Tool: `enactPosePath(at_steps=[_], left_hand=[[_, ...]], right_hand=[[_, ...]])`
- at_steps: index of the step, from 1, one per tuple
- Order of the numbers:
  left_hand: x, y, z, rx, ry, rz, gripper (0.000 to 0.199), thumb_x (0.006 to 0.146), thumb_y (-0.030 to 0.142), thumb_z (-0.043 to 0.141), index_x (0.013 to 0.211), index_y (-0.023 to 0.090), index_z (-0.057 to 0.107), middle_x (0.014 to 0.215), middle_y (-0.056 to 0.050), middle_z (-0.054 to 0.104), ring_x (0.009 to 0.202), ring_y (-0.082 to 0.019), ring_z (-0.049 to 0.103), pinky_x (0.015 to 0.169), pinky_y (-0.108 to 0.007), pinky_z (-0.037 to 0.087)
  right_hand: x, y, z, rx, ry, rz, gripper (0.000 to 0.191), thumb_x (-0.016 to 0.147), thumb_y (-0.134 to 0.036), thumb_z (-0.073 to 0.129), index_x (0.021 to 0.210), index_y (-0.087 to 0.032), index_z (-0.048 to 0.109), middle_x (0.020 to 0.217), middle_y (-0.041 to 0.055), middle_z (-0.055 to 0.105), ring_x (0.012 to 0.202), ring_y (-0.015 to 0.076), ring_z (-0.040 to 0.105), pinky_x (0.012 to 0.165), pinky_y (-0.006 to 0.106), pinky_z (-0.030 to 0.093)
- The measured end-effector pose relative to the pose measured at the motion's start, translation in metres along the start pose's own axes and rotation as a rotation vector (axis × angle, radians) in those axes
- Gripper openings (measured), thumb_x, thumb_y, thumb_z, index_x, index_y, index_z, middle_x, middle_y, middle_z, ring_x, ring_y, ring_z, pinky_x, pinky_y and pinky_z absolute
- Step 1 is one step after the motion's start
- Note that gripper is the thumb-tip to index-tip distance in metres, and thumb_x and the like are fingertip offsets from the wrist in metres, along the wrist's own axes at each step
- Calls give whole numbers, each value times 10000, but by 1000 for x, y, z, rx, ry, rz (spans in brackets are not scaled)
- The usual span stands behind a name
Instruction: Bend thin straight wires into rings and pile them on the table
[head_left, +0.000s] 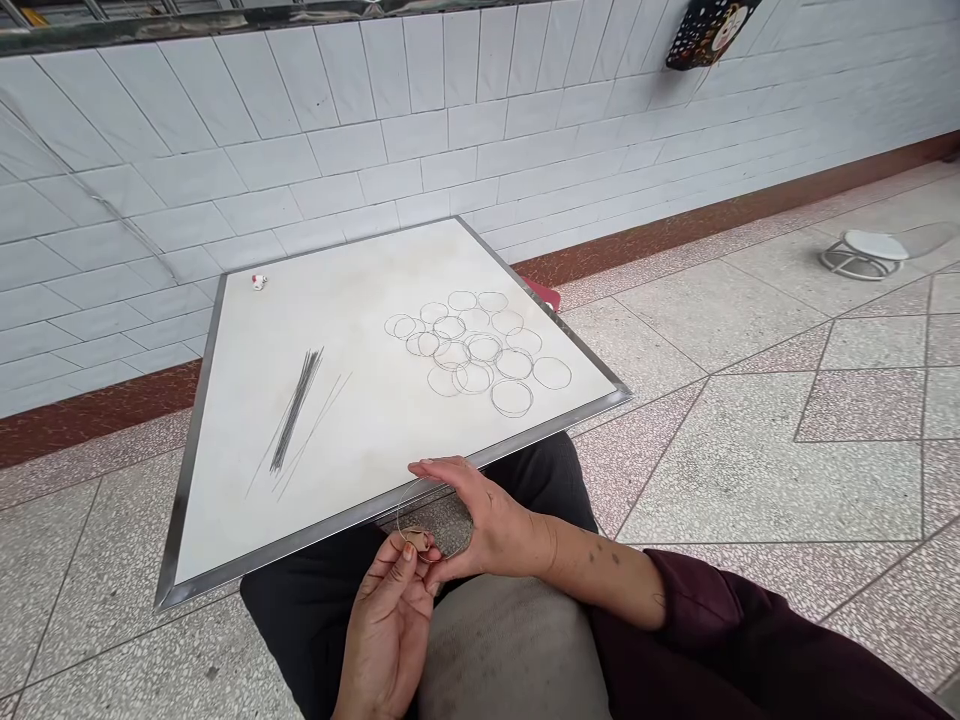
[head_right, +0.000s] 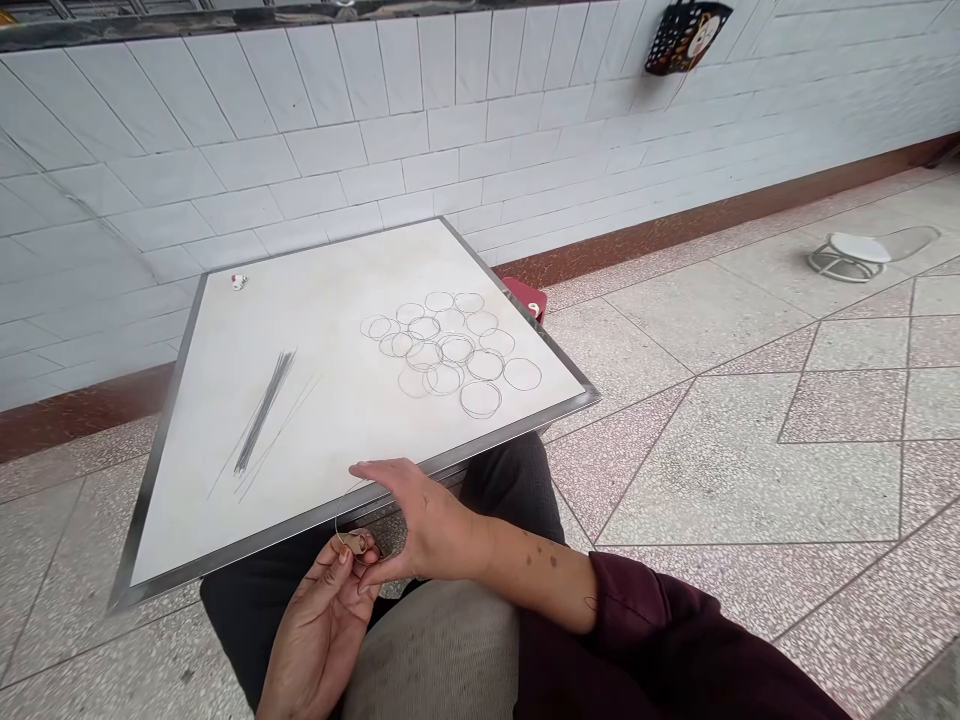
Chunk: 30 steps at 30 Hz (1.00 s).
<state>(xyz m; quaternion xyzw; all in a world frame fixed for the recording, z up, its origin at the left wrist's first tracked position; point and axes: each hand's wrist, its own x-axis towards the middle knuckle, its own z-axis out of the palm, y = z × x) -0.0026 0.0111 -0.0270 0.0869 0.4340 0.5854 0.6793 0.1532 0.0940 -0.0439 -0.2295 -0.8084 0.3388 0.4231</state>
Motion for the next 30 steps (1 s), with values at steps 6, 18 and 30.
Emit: enactPosePath(at_steps=[6, 18, 30], left_hand=[[-1, 1, 0, -3, 5, -22, 164, 695, 233, 863, 801, 150, 769, 844, -45, 708, 833, -147, 639, 822, -266, 547], [-2, 2, -2, 20, -73, -15, 149, 716, 223, 843, 831, 157, 776, 888, -49, 731, 914, -168, 657, 867, -267, 536], [0, 1, -7, 1, -81, -14, 133, 781, 226, 781, 899, 164, 780, 951, -68, 721, 959, -185, 641, 898, -292, 524]], right_hand=[[-1, 1, 2, 22, -2, 10, 1117, 637, -435, 903, 1512, -259, 231, 1408, 151, 532, 1279, 265, 530, 1065, 421, 455], [-2, 0, 1, 75, 43, 18, 1189, 582, -423, 934, 1514, -258, 215, 1347, 153, 579, 1242, 269, 582, 1072, 429, 447], [-4, 3, 3, 66, 106, 21, 1220, 556, -385, 951, 1518, -294, 207, 1357, 144, 571, 1201, 278, 606, 1049, 467, 456]])
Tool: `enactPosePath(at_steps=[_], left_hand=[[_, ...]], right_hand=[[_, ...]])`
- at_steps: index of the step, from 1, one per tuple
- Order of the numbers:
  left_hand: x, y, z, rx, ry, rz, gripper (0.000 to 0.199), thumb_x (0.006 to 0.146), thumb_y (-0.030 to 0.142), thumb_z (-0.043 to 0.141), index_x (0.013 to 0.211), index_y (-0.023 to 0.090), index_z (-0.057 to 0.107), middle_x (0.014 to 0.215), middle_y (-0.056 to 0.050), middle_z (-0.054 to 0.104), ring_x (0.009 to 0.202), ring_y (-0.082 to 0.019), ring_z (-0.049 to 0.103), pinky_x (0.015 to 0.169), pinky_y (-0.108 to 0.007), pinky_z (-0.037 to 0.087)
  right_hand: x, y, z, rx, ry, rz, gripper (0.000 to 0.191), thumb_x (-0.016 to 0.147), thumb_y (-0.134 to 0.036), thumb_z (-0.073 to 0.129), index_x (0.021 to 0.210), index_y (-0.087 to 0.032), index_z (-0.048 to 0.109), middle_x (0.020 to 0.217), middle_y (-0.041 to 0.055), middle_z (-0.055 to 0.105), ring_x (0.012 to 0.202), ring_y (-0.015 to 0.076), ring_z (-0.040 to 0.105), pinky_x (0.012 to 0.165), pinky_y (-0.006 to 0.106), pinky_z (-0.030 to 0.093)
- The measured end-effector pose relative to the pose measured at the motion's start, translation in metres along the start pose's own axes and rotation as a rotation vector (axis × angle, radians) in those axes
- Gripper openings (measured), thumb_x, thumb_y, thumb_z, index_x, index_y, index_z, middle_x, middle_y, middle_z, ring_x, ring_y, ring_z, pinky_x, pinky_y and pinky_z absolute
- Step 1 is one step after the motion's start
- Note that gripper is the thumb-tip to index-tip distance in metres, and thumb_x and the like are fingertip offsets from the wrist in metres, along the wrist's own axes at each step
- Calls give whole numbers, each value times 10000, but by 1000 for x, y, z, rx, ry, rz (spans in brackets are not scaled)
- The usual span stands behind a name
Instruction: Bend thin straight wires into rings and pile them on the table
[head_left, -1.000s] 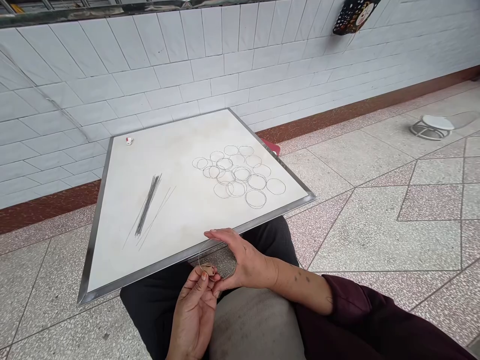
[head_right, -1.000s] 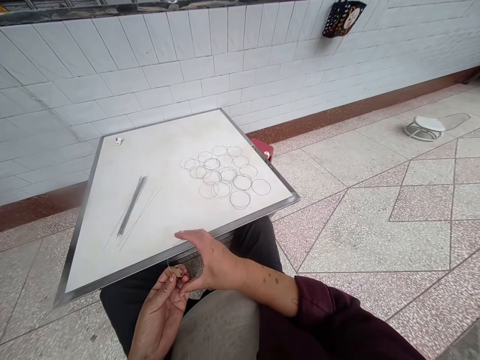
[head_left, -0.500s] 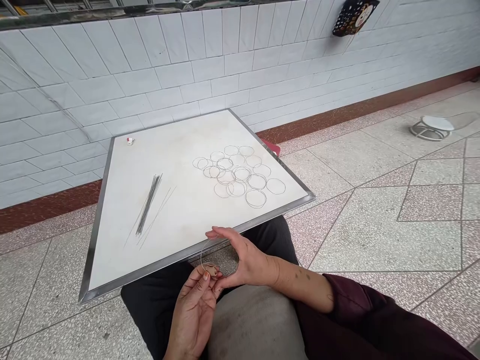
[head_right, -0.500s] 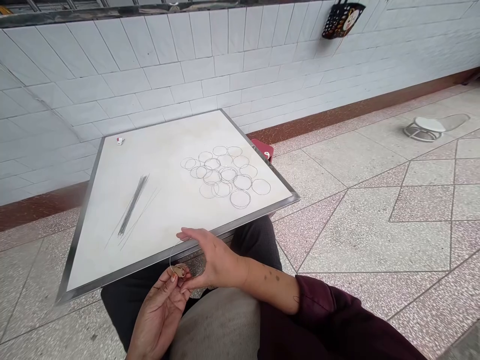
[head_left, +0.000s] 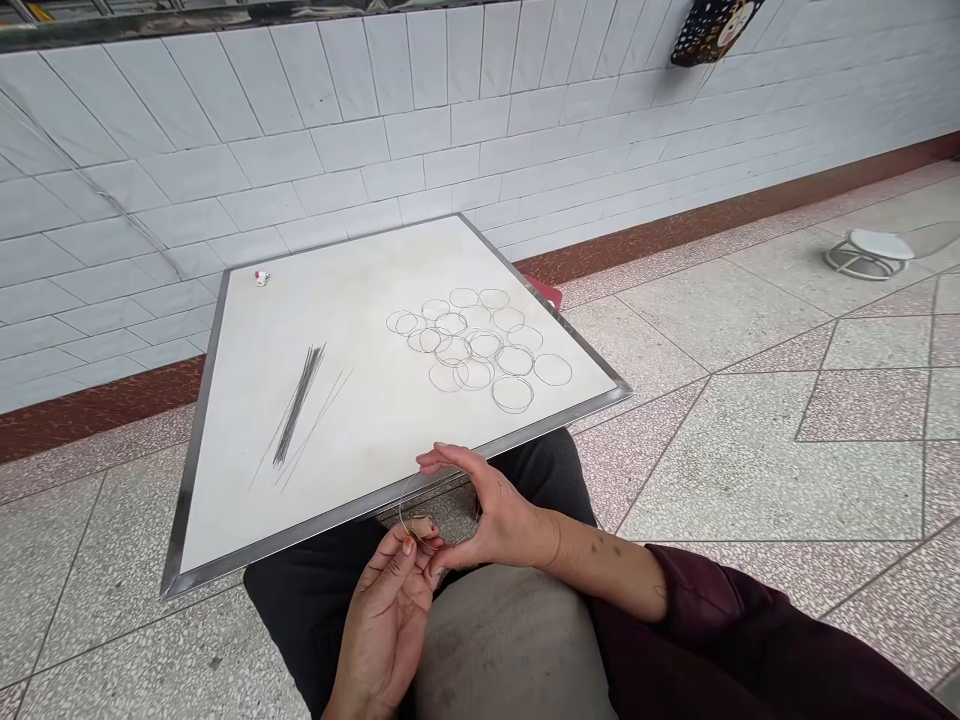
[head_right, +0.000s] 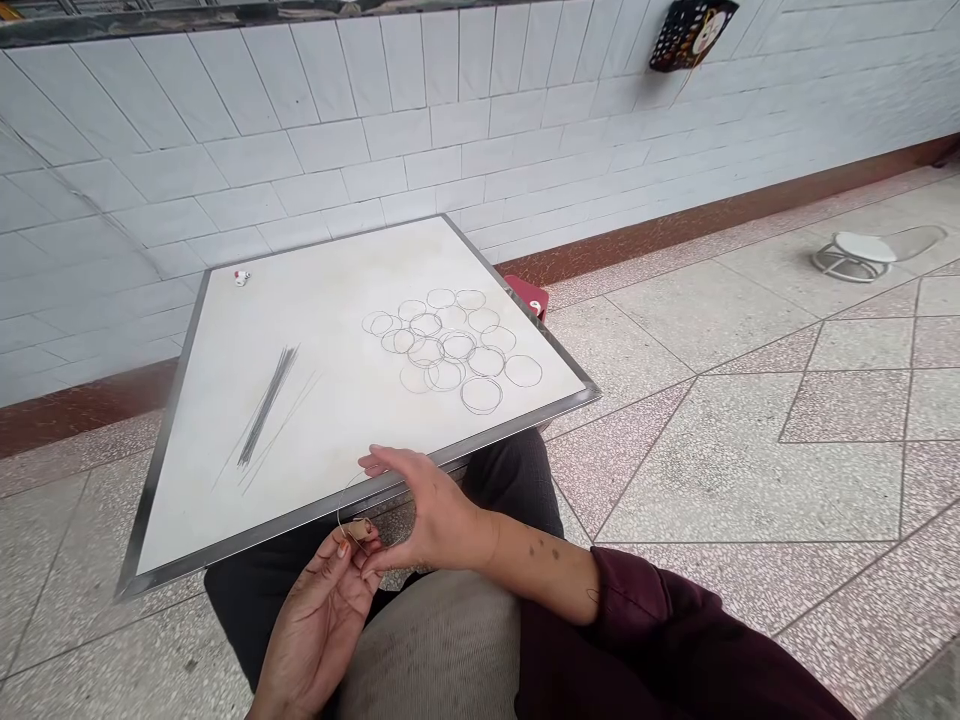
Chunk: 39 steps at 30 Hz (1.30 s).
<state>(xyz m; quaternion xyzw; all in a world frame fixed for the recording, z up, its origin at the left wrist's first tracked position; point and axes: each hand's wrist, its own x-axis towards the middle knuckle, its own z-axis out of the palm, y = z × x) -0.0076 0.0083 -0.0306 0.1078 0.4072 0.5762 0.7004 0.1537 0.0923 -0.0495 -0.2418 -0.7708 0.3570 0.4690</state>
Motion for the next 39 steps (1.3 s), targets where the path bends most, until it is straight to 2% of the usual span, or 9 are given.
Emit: enactPosePath(at_steps=[7, 11, 19, 25, 39], left_hand=[[2, 1, -2, -74, -11, -39, 156, 829, 259, 733, 948, 166, 772, 986, -79, 737, 987, -195, 648, 929, -321, 517], [2, 1, -1, -119, -2, -54, 183, 848, 326, 715, 899, 160, 772, 966, -89, 745, 978, -210, 655, 916, -345, 531], [3, 0, 2, -73, 33, -28, 113, 772, 255, 802, 837, 172, 761, 885, -45, 723, 881, -163, 654, 847, -289, 544], [1, 0, 4, -76, 92, -31, 189, 682, 225, 874, 813, 166, 751, 859, -36, 717, 817, -144, 651, 784, -262, 557], [2, 2, 9, -86, 107, 16, 207, 678, 249, 882, 786, 182, 719, 823, -10, 712, 786, -129, 670, 731, -224, 557]], right_hand=[[-2, 3, 1, 21, 11, 17, 1224, 556, -401, 951, 1522, -311, 204, 1382, 144, 552, 1184, 279, 616, 1040, 479, 463], [-1, 3, 1, 10, 6, 17, 1231, 553, -387, 954, 1522, -306, 200, 1380, 147, 554, 1184, 279, 617, 1045, 480, 454], [0, 0, 1, 1, -15, -7, 1227, 556, -435, 945, 1517, -295, 196, 1377, 143, 556, 1193, 269, 611, 1056, 447, 438], [0, 0, 2, 0, -13, -15, 1245, 538, -473, 942, 1518, -302, 195, 1365, 146, 566, 1182, 270, 623, 1051, 461, 445], [0, -2, 6, 16, -60, 27, 1258, 550, -404, 953, 1521, -300, 159, 1412, 165, 507, 1231, 286, 587, 1071, 474, 429]])
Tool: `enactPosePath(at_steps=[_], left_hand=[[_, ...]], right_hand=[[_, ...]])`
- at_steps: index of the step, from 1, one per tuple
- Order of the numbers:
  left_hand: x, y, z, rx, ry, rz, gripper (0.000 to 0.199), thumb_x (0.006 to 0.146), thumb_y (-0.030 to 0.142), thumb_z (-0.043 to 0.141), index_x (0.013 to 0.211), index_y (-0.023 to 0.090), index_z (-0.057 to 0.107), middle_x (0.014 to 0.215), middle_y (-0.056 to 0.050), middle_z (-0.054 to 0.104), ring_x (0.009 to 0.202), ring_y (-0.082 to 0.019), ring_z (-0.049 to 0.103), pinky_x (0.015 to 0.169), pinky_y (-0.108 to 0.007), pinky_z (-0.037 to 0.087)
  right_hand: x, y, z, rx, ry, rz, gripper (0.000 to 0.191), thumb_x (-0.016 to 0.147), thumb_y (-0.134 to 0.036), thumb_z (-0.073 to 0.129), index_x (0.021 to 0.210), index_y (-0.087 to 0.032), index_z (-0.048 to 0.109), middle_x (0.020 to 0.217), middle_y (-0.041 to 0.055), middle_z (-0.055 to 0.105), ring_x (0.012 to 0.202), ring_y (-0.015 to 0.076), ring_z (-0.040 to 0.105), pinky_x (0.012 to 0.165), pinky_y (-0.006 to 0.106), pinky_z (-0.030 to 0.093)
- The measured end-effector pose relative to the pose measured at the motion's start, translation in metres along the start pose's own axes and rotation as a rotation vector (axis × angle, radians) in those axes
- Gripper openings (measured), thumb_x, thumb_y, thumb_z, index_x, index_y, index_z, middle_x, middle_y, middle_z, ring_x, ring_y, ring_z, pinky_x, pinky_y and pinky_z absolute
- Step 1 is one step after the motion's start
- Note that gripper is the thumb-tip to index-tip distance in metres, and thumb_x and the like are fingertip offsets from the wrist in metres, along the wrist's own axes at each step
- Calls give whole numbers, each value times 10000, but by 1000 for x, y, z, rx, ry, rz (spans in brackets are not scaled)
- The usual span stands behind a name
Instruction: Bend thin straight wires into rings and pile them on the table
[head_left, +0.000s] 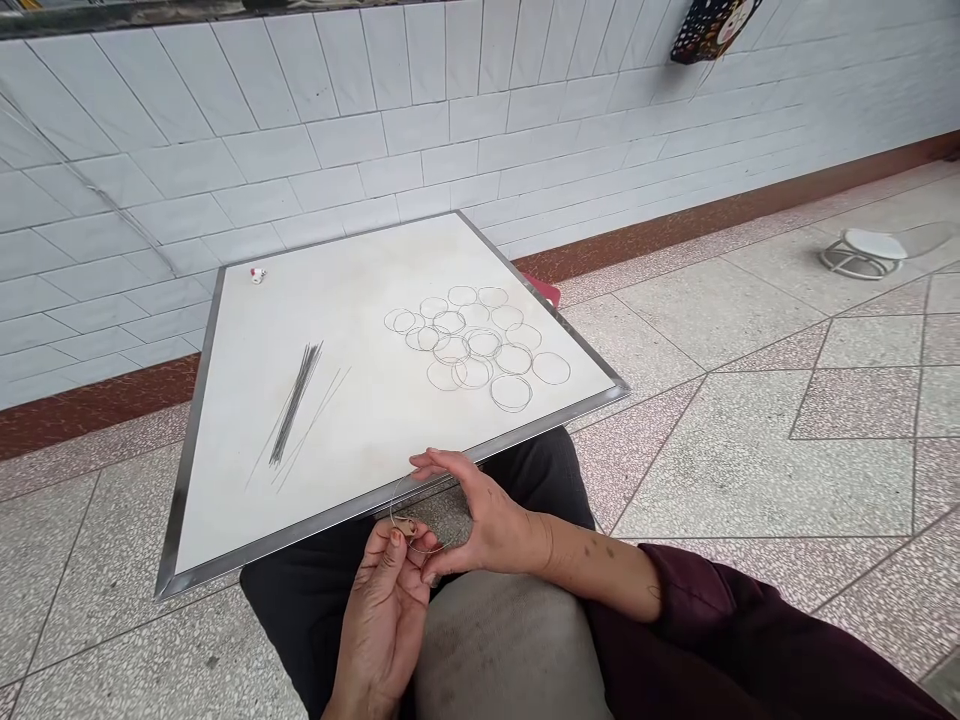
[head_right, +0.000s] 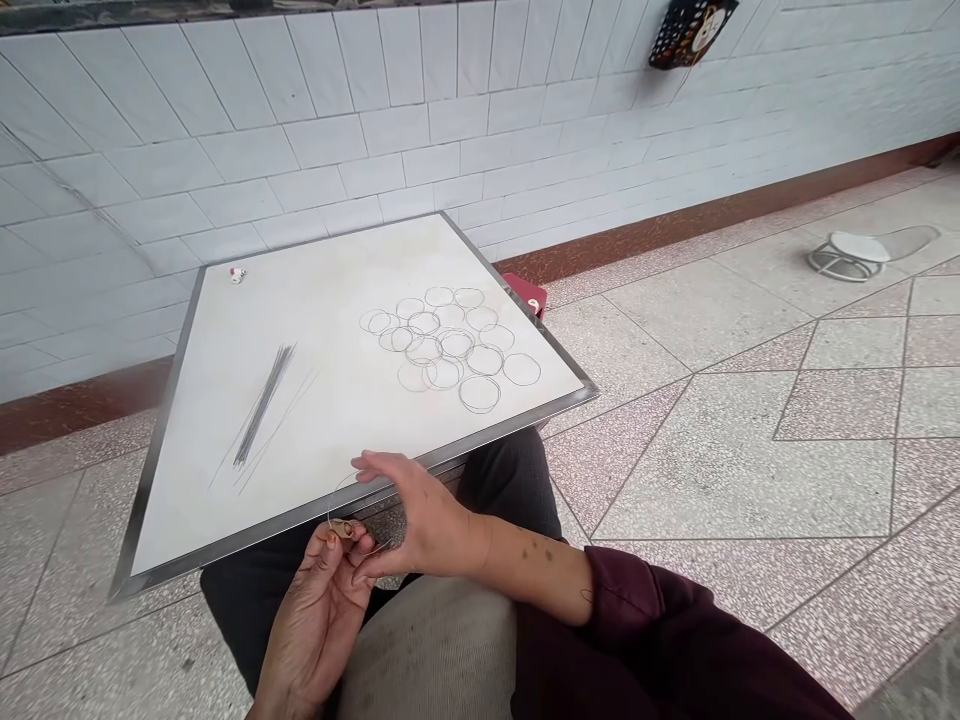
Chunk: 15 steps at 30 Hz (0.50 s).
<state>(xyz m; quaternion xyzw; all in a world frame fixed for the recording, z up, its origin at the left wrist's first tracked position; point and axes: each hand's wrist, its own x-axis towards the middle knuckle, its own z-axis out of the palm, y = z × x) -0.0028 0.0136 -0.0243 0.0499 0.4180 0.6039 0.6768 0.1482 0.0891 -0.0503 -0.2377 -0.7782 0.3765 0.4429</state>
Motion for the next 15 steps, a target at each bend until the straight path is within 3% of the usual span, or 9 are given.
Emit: enactPosePath(at_steps=[9, 15], left_hand=[[3, -3, -2, 10, 7, 58, 190, 688, 241, 873, 776, 185, 714, 778, 14, 663, 739, -103, 622, 708, -205, 549], [2, -2, 0, -3, 16, 28, 194, 680, 236, 875, 772, 183, 713, 794, -2, 670, 779, -131, 638, 743, -239, 558]], right_hand=[[-6, 3, 12, 14, 64, 37, 1209, 630, -406, 919, 1531, -283, 122, 1409, 175, 496, 1237, 281, 581, 1082, 479, 421], [-8, 5, 14, 6, 100, 55, 1208, 633, -430, 913, 1532, -280, 120, 1395, 173, 507, 1225, 284, 585, 1073, 492, 429]])
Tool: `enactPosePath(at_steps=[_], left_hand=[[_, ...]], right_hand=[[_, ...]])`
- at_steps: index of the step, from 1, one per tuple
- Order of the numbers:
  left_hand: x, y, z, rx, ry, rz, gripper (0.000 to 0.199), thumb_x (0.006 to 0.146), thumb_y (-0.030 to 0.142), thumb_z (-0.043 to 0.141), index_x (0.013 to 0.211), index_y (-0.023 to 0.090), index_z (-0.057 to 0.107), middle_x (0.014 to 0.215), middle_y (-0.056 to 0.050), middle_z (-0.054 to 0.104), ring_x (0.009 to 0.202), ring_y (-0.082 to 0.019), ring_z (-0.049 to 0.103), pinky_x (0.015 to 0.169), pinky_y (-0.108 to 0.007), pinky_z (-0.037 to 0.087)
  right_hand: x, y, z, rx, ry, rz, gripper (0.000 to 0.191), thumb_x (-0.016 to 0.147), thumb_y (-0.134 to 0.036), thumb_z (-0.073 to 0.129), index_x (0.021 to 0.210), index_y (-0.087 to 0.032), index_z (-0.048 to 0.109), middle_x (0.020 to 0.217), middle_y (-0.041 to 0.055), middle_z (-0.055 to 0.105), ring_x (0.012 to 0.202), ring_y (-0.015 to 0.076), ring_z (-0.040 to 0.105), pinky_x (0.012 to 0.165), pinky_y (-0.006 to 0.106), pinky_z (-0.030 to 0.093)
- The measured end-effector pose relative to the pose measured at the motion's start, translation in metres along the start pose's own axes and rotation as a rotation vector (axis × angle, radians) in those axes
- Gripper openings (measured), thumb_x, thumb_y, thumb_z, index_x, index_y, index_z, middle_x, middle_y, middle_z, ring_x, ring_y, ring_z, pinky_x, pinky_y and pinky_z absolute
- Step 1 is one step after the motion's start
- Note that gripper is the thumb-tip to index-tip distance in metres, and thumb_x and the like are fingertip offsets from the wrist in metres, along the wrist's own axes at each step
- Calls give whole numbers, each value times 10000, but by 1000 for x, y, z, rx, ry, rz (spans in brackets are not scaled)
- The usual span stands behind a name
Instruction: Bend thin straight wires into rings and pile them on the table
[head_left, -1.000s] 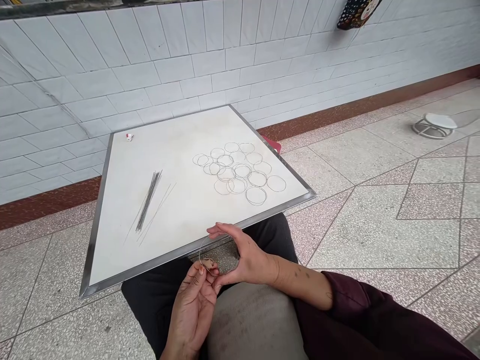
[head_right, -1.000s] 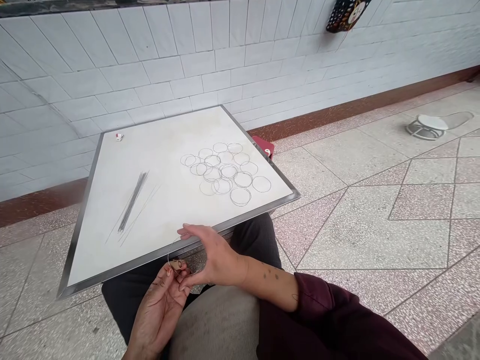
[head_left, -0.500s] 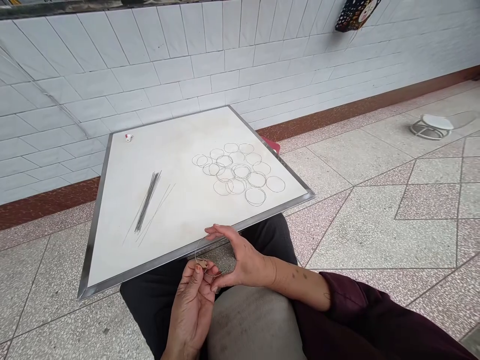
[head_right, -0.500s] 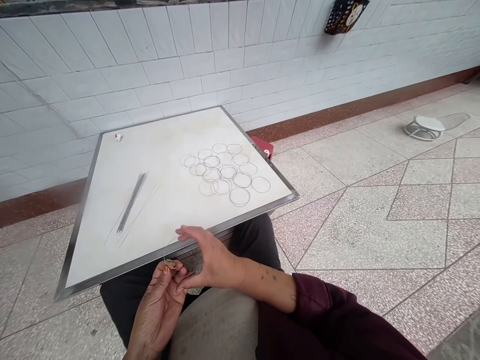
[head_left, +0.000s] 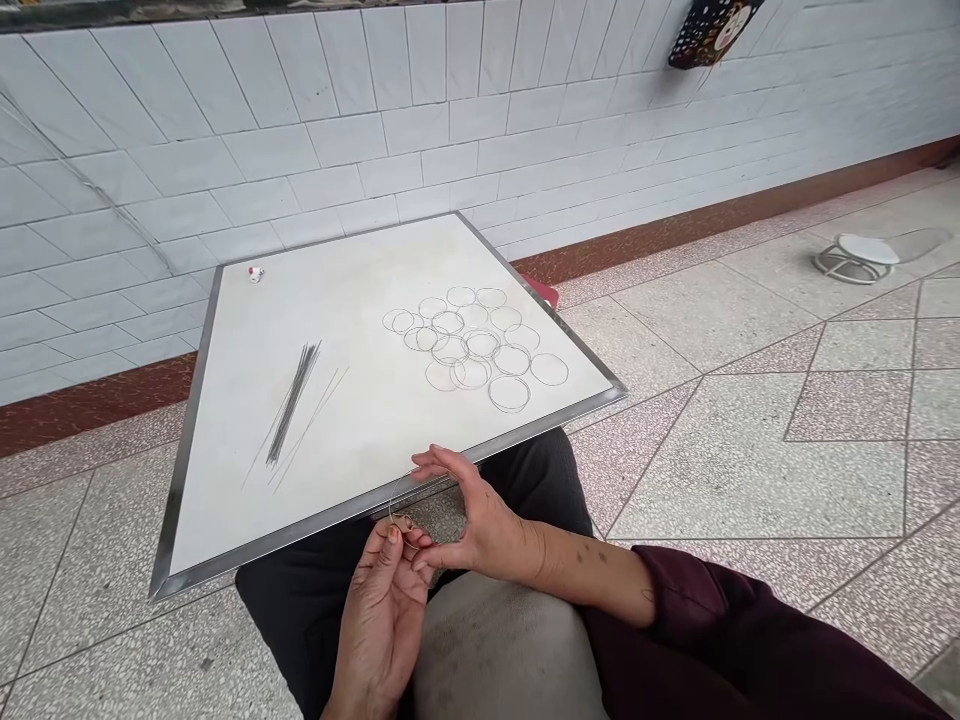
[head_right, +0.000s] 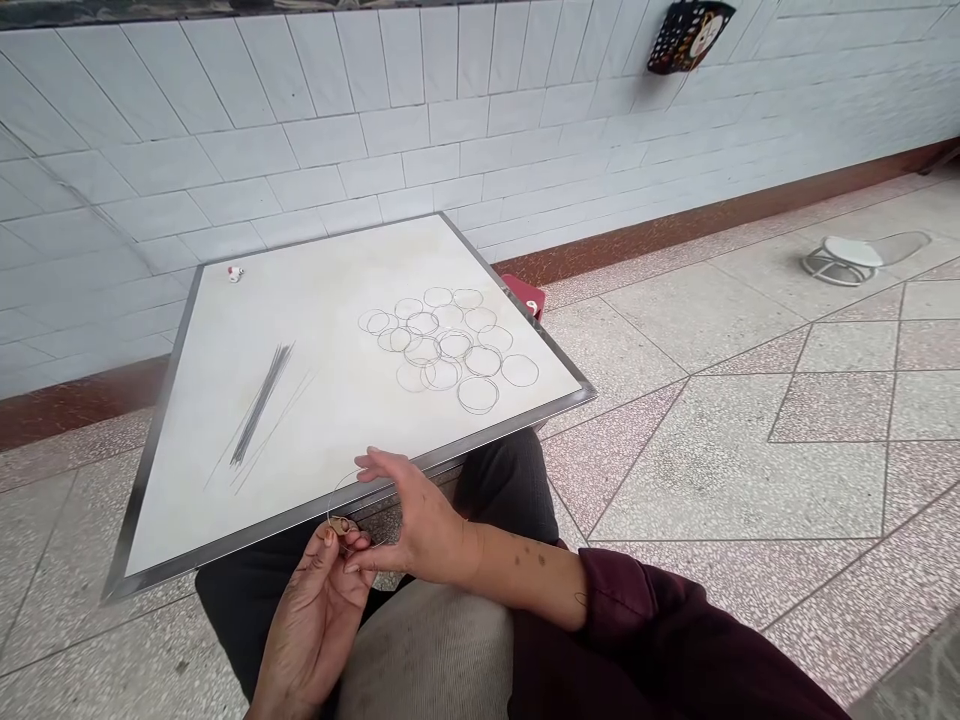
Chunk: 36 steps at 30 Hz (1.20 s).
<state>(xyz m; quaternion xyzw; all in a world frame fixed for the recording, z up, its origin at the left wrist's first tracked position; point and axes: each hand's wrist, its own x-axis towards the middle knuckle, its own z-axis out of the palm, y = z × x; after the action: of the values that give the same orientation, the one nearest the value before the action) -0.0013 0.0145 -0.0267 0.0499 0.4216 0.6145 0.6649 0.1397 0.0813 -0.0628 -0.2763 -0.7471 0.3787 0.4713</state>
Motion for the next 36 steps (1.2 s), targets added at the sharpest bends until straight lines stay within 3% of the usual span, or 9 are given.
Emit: enactPosePath(at_steps=[6, 9, 11, 15, 19, 24, 29, 36], left_hand=[[2, 3, -2, 25, 35, 24, 219, 662, 231, 888, 760, 171, 702, 753, 6, 656, 715, -112, 620, 700, -225, 554], [3, 6, -4, 36, 50, 63, 214, 670, 244, 883, 760, 176, 701, 763, 9, 652, 711, -118, 616, 726, -264, 568], [4, 8, -5, 43, 70, 91, 219, 666, 248, 886, 771, 175, 707, 790, 6, 658, 719, -118, 616, 726, -268, 571], [3, 11, -7, 59, 97, 122, 231, 655, 243, 894, 776, 167, 712, 804, 4, 660, 736, -116, 615, 731, -262, 571], [2, 13, -7, 82, 96, 137, 241, 649, 256, 898, 769, 162, 712, 807, -4, 669, 752, -132, 631, 726, -273, 579], [0, 15, -6, 81, 98, 135, 254, 633, 247, 906, 766, 159, 707, 795, -4, 667, 747, -139, 643, 716, -274, 586], [0, 16, -6, 93, 72, 123, 229, 662, 233, 887, 774, 166, 699, 793, 3, 641, 696, -119, 613, 612, -225, 558], [-1, 24, -11, 239, 17, 91, 238, 645, 264, 894, 746, 154, 708, 737, -2, 629, 651, -115, 582, 598, -225, 546]], right_hand=[[2, 1, -5, 18, -44, -44, 1255, 577, -475, 928, 1527, -287, 131, 1443, 177, 428, 1250, 286, 552, 1084, 480, 427], [2, 1, -14, -69, -45, -113, 1177, 558, -520, 922, 1491, -269, 249, 1427, 168, 419, 1318, 320, 466, 1106, 489, 405], [1, 1, -20, -128, -36, -171, 1018, 612, -532, 893, 1436, -259, 361, 1350, 148, 476, 1263, 305, 493, 1064, 458, 443], [-1, 1, -25, -256, -89, -275, 526, 811, -522, 752, 1227, -250, 583, 1156, 96, 583, 1035, 229, 585, 926, 372, 499], [1, 0, -25, -348, -165, -337, 194, 964, -379, 605, 1103, -253, 651, 1023, 49, 652, 885, 166, 602, 840, 322, 484], [5, -5, -24, -393, -137, -439, 124, 980, -300, 587, 1033, -230, 674, 913, 27, 702, 801, 158, 592, 760, 320, 466], [8, -15, -23, -432, -142, -441, 90, 957, -266, 611, 992, -243, 690, 824, -8, 709, 793, 172, 579, 765, 347, 443], [8, -20, -32, -468, -337, -406, 84, 958, -258, 616, 988, -245, 693, 886, -10, 718, 944, 180, 587, 835, 346, 407]])
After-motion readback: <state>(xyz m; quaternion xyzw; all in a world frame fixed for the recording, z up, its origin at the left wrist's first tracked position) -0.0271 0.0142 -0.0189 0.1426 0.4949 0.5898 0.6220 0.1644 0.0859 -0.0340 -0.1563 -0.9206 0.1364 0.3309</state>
